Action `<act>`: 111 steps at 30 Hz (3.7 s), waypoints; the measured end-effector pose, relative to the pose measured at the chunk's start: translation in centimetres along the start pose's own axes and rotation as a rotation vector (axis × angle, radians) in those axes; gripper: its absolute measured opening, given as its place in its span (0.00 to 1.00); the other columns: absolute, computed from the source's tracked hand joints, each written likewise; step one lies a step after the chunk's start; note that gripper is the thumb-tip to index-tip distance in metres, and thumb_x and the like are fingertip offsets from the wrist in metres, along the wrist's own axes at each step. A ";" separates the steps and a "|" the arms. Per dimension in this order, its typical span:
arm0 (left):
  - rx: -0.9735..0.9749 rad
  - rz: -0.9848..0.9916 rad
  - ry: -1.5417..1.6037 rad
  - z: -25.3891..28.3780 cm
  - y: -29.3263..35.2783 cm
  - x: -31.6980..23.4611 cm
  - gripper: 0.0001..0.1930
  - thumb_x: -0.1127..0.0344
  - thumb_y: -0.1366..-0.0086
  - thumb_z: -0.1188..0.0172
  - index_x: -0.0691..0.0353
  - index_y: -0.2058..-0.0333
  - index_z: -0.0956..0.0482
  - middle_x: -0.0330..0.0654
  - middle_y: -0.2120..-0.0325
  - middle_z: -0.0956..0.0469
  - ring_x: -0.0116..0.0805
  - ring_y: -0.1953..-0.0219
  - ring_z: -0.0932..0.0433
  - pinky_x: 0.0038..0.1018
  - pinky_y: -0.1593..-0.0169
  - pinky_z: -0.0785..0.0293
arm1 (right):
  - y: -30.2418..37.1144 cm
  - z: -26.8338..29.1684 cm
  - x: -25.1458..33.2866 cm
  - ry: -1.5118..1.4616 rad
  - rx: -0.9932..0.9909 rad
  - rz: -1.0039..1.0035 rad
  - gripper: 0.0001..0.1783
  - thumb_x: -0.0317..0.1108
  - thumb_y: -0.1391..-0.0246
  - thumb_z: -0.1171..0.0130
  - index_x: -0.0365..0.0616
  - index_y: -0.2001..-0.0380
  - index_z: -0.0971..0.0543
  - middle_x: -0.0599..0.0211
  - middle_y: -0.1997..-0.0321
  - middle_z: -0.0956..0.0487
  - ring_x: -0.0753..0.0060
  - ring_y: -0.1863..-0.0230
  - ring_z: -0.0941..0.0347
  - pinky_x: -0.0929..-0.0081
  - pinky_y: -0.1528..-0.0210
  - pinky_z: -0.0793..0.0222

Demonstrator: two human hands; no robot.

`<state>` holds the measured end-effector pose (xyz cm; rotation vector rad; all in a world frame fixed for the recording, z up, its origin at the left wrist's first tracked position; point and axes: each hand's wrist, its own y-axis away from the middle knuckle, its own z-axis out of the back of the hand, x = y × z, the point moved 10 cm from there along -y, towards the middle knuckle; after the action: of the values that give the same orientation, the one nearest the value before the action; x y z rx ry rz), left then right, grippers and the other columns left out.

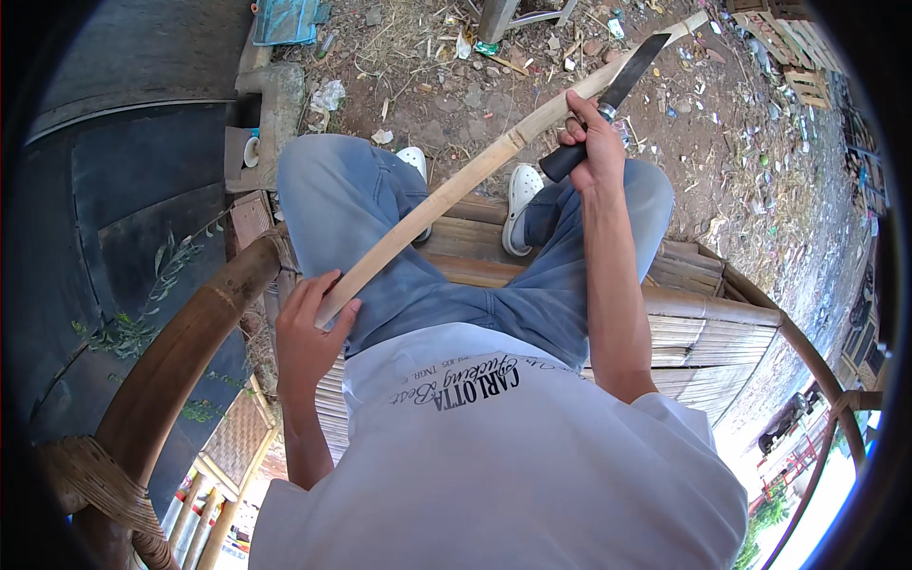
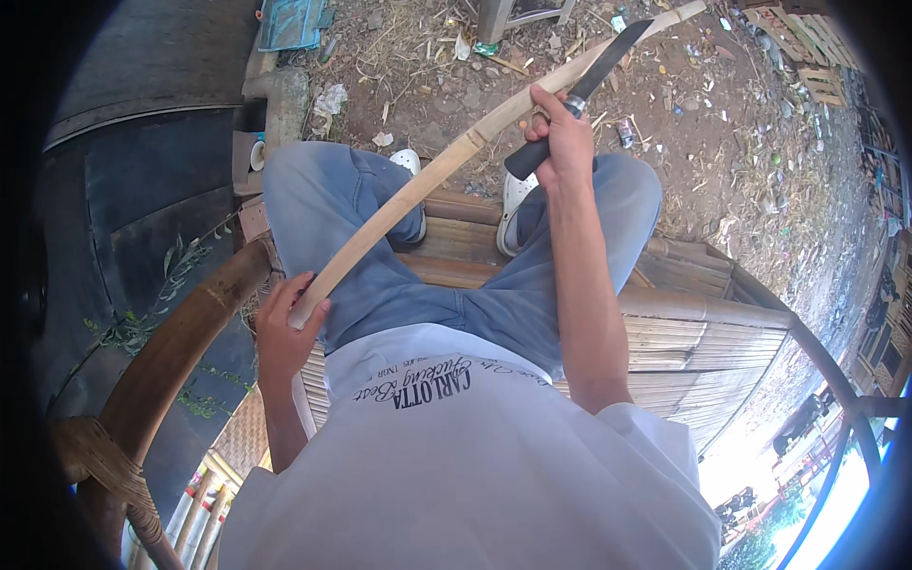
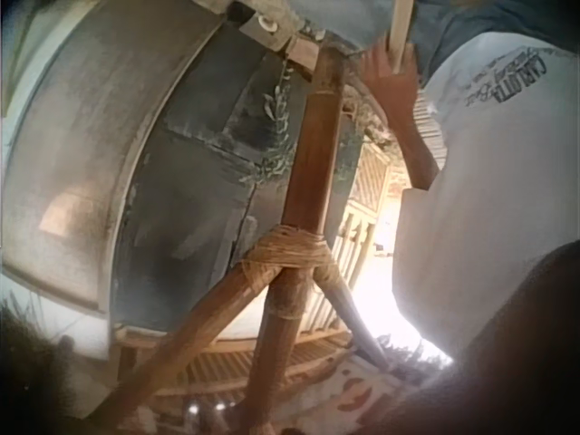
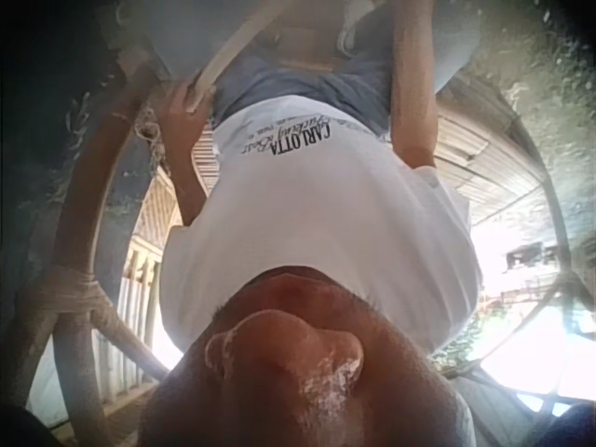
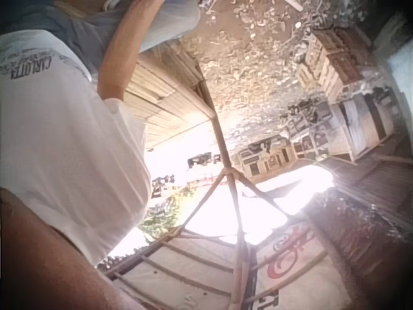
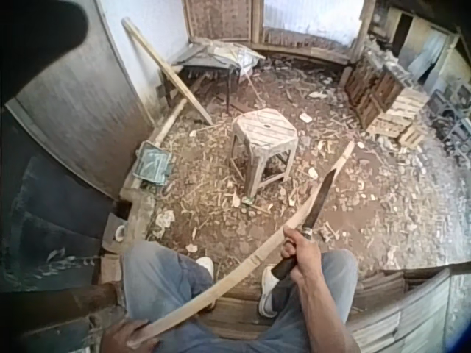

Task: The person whittles a long piece of bamboo with a machete, then uses the blade to notch and split the wood into thinner strips.

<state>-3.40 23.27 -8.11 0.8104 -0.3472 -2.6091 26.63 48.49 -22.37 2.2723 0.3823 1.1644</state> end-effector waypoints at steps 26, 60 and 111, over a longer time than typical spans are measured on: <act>-0.130 0.042 0.137 -3.5 -3.5 -1.2 0.13 0.59 0.48 0.29 0.62 0.72 0.19 0.39 0.83 0.22 0.29 0.84 0.26 0.26 0.77 0.32 | 8.8 -1.5 -1.0 1.296 0.122 0.181 0.18 0.42 0.44 0.40 0.34 0.73 0.22 0.54 0.84 0.25 0.57 0.81 0.26 0.61 0.73 0.32; -0.080 0.018 0.275 -4.0 -3.3 -0.2 0.14 0.64 0.44 0.28 0.70 0.65 0.18 0.40 0.81 0.23 0.21 0.78 0.30 0.21 0.72 0.35 | 8.6 -4.4 -4.0 1.736 0.482 0.378 0.14 0.40 0.51 0.39 0.38 0.71 0.19 0.45 0.76 0.20 0.42 0.69 0.22 0.52 0.61 0.25; -0.246 -0.027 0.220 -3.7 -2.0 -0.1 0.16 0.65 0.45 0.28 0.72 0.65 0.19 0.47 0.78 0.22 0.36 0.79 0.25 0.28 0.72 0.30 | 7.9 -5.9 -3.7 1.875 0.580 0.249 0.16 0.41 0.50 0.43 0.37 0.70 0.18 0.42 0.73 0.20 0.40 0.66 0.21 0.51 0.58 0.24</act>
<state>-1.74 24.69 -11.75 1.0051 0.0456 -2.4894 19.72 42.39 -17.33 0.7457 1.1488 3.2996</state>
